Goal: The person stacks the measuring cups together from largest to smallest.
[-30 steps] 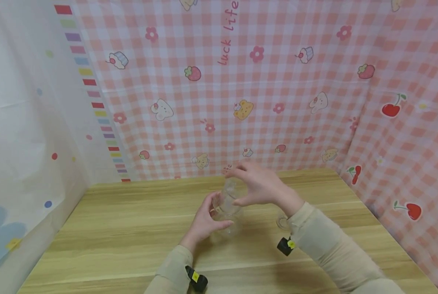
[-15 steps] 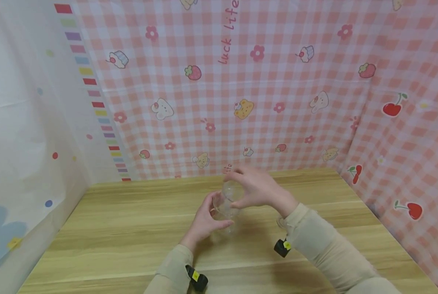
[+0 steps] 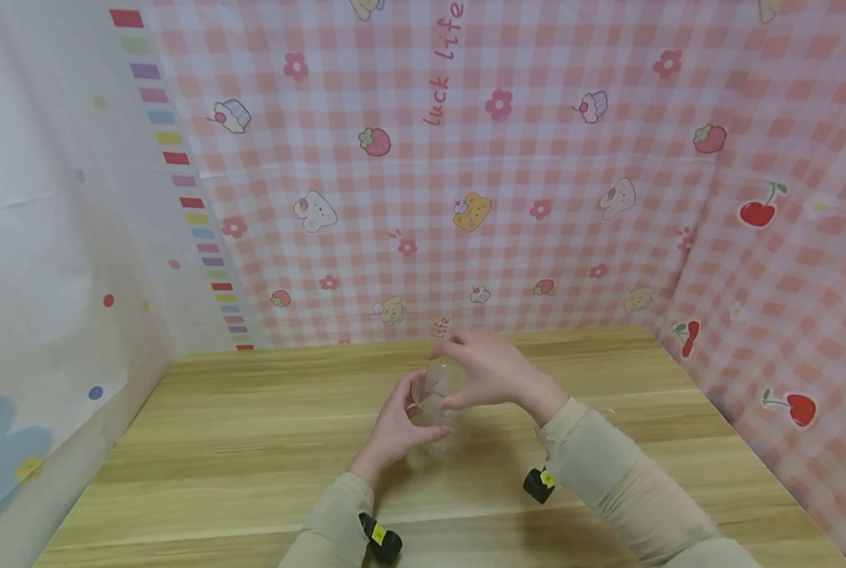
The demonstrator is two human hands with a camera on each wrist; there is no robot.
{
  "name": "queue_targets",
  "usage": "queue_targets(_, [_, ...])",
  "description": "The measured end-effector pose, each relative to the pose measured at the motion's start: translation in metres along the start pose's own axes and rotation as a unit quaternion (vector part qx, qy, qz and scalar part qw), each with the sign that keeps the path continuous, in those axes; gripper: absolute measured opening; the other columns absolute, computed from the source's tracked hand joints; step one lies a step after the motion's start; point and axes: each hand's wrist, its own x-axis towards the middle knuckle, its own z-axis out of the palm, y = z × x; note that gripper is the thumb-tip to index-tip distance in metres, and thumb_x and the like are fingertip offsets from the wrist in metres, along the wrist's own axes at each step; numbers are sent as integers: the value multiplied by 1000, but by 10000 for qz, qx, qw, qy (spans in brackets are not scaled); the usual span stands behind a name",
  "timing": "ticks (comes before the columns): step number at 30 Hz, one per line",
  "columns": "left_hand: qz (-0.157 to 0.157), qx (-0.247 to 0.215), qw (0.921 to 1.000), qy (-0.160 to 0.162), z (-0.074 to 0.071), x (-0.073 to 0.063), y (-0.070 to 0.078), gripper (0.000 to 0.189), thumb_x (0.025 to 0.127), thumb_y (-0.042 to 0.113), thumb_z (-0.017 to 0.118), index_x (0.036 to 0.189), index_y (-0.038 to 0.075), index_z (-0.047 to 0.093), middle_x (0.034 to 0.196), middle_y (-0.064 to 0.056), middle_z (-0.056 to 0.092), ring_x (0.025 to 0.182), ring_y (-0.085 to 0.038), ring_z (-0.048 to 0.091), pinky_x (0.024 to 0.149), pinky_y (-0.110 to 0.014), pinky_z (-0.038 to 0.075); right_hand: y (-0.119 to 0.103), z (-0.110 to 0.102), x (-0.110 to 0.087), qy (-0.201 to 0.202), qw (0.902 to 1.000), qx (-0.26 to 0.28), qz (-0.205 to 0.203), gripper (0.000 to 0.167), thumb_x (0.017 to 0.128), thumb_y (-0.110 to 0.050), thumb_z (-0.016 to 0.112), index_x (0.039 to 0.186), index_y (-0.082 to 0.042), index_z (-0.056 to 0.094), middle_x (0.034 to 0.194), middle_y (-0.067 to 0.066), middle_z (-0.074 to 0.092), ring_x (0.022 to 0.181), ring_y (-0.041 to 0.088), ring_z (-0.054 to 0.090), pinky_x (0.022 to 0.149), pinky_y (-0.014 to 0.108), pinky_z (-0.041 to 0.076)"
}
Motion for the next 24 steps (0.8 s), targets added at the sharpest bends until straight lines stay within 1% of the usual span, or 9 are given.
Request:
queue_targets(3, [-58, -5, 10000, 3, 0, -1, 0, 87, 74, 8, 86, 146, 9, 37, 146, -12, 44, 130, -33, 46, 103, -51, 41, 0, 3, 0, -47, 10000, 24, -2, 62, 70, -43, 85, 123, -16, 66, 111, 2, 62, 91, 17, 60, 69, 31, 52])
queue_targets(6, [-46, -44, 10000, -14, 1, -1, 1, 86, 74, 8, 86, 146, 9, 38, 145, -12, 44, 130, -33, 46, 104, -51, 41, 0, 6, 0, -127, 9999, 41, 58, 62, 71, -44, 84, 123, -17, 65, 111, 2, 61, 90, 17, 59, 67, 31, 52])
queue_targets(10, [-59, -130, 9999, -35, 1, -1, 1, 85, 75, 4, 85, 146, 8, 38, 145, -13, 44, 130, -34, 45, 106, -53, 39, 0, 8, 1, -232, 9996, 32, 138, 61, 73, -47, 83, 124, -18, 66, 112, 2, 61, 92, 18, 59, 69, 33, 52])
queue_targets(13, [-70, -191, 9998, -42, 1, 0, 1, 85, 75, 3, 84, 146, 9, 39, 145, -13, 45, 130, -33, 46, 106, -52, 38, 0, 10, 2, -235, 9997, 33, 105, 61, 73, -46, 83, 124, -16, 66, 111, 4, 62, 93, 19, 60, 70, 35, 53])
queue_targets(16, [-49, -232, 9997, -52, 1, -1, 2, 85, 75, 4, 85, 146, 10, 39, 143, -11, 46, 128, -31, 48, 106, -50, 39, -1, 12, 3, -238, 9997, 27, 74, 61, 72, -46, 83, 123, -17, 67, 109, 5, 62, 91, 19, 60, 69, 36, 53])
queue_targets(20, [-38, -297, 9995, -66, 0, 0, 1, 86, 74, 5, 86, 146, 11, 39, 141, -11, 48, 124, -32, 51, 101, -49, 43, -2, 16, 5, -287, 9995, 2, 121, 61, 72, -49, 83, 122, -18, 67, 108, 4, 62, 88, 18, 59, 67, 34, 52])
queue_targets(24, [-27, -282, 9996, -64, 0, 0, 1, 87, 73, 5, 87, 146, 10, 39, 139, -10, 49, 123, -32, 52, 100, -46, 43, -3, 20, 5, -358, 9991, 13, 218, 62, 73, -51, 82, 123, -19, 67, 109, 4, 62, 91, 18, 60, 69, 35, 53])
